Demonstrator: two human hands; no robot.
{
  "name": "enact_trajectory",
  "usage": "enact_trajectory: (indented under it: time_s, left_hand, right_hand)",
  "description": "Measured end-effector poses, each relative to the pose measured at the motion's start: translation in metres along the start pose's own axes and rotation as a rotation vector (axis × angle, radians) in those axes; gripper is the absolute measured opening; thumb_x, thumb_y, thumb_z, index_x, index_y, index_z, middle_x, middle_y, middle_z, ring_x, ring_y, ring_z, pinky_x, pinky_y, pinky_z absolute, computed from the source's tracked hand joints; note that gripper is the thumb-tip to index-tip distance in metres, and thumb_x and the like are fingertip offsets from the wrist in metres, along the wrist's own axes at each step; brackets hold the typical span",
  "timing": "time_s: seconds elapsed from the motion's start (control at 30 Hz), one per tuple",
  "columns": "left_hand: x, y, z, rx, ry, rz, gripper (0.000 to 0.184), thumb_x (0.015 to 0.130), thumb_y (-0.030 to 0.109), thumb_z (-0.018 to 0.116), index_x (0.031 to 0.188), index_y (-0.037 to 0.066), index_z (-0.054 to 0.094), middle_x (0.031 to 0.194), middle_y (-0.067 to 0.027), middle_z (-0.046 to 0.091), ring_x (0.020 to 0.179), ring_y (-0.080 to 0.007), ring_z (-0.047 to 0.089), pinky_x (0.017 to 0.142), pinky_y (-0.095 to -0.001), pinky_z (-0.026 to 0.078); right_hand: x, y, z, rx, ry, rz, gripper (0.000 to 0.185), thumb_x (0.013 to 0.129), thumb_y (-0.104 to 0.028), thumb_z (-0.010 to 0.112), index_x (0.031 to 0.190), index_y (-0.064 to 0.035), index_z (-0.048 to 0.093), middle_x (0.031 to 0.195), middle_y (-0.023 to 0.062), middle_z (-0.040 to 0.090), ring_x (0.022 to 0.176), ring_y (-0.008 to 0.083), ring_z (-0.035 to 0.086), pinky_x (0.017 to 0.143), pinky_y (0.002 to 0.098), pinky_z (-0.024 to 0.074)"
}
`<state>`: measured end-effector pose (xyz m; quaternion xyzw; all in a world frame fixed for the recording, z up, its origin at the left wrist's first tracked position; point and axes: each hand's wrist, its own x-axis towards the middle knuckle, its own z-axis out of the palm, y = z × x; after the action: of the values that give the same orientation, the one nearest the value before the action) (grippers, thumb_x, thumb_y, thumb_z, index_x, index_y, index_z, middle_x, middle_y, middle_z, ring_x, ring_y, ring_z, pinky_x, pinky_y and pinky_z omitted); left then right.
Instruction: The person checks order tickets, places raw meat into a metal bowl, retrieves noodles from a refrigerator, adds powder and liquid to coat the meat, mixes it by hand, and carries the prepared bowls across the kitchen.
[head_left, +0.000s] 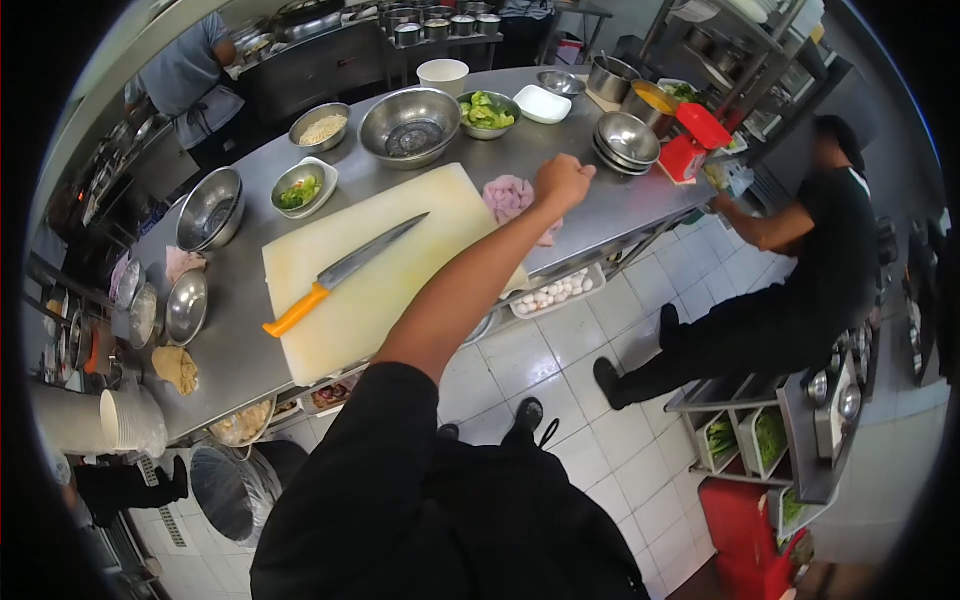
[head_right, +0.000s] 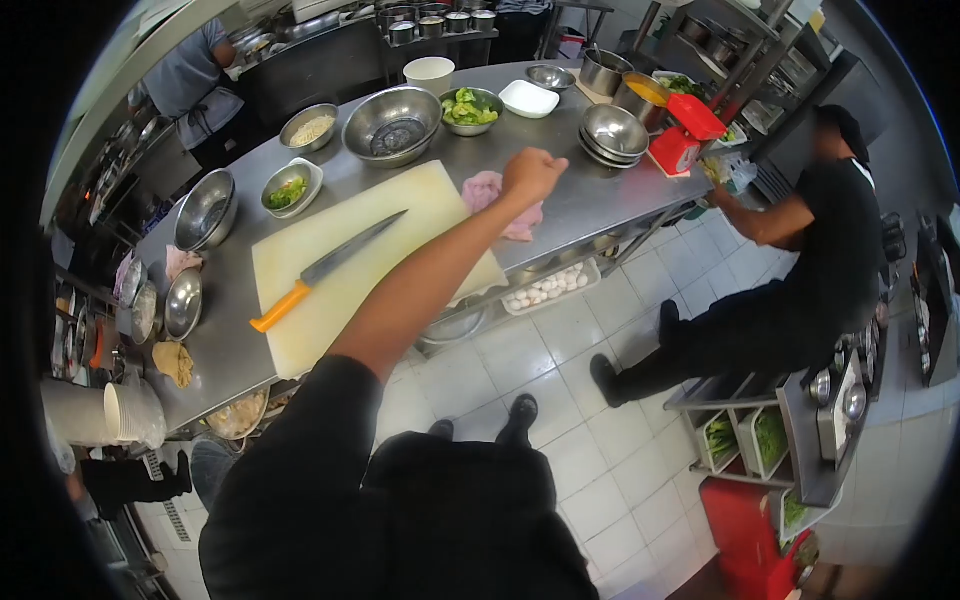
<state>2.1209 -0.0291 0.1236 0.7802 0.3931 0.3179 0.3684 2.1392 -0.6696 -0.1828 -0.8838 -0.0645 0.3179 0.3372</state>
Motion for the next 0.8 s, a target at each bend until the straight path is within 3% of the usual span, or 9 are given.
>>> enact_trajectory:
  time_s: [0.1,0.23,0.4,0.6,0.8]
  left_hand:
    - [0.035,0.02,0.051,0.055,0.04,0.01,0.035,0.08,0.038,0.065,0.085,0.004,0.069,0.089,-0.018,0.067,0.089,-0.0332,0.064,0.079,-0.0453,0.048]
    - [0.089,0.042,0.102,0.115,0.044,-0.142,0.039,0.082,0.038,0.064,0.096,0.001,0.066,0.1,-0.0192,0.065,0.099,-0.0329,0.061,0.083,-0.042,0.049]
    - [0.155,0.013,0.191,0.208,0.278,-0.172,0.034,0.082,0.033,0.064,0.093,0.001,0.067,0.099,-0.0168,0.065,0.1,-0.0313,0.06,0.083,-0.041,0.05]
    - [0.191,-0.001,0.221,0.336,0.497,-0.123,0.02,0.084,0.015,0.054,0.086,0.002,0.068,0.095,-0.0138,0.065,0.096,-0.0304,0.061,0.08,-0.0388,0.051]
    - [0.195,0.022,0.199,0.477,0.439,-0.03,0.018,0.081,0.01,0.053,0.082,0.004,0.07,0.087,-0.0126,0.068,0.09,-0.0267,0.065,0.073,-0.0357,0.054]
  right_hand:
    - [0.098,-0.118,-0.007,0.022,-0.032,-0.198,0.022,0.079,-0.028,0.058,0.067,-0.0091,0.061,0.064,0.0071,0.06,0.057,0.0237,0.057,0.052,0.0387,0.0431]
    - [0.227,-0.288,-0.015,0.003,-0.091,-0.464,0.021,0.078,-0.028,0.058,0.069,-0.0093,0.061,0.066,0.0069,0.06,0.059,0.0235,0.057,0.054,0.0385,0.0436]
    - [0.326,-0.448,-0.001,-0.009,-0.134,-0.643,0.02,0.078,-0.027,0.059,0.07,-0.0096,0.062,0.068,0.0068,0.061,0.062,0.0233,0.058,0.056,0.0384,0.0442]
    - [0.357,-0.498,0.009,-0.045,-0.185,-0.657,0.018,0.078,-0.027,0.06,0.072,-0.0099,0.063,0.071,0.0066,0.062,0.065,0.023,0.058,0.059,0.0381,0.0449]
    - [0.348,-0.476,0.0,-0.094,-0.194,-0.63,0.017,0.078,-0.026,0.06,0.074,-0.0102,0.064,0.073,0.0064,0.063,0.068,0.0227,0.059,0.062,0.0379,0.0456]
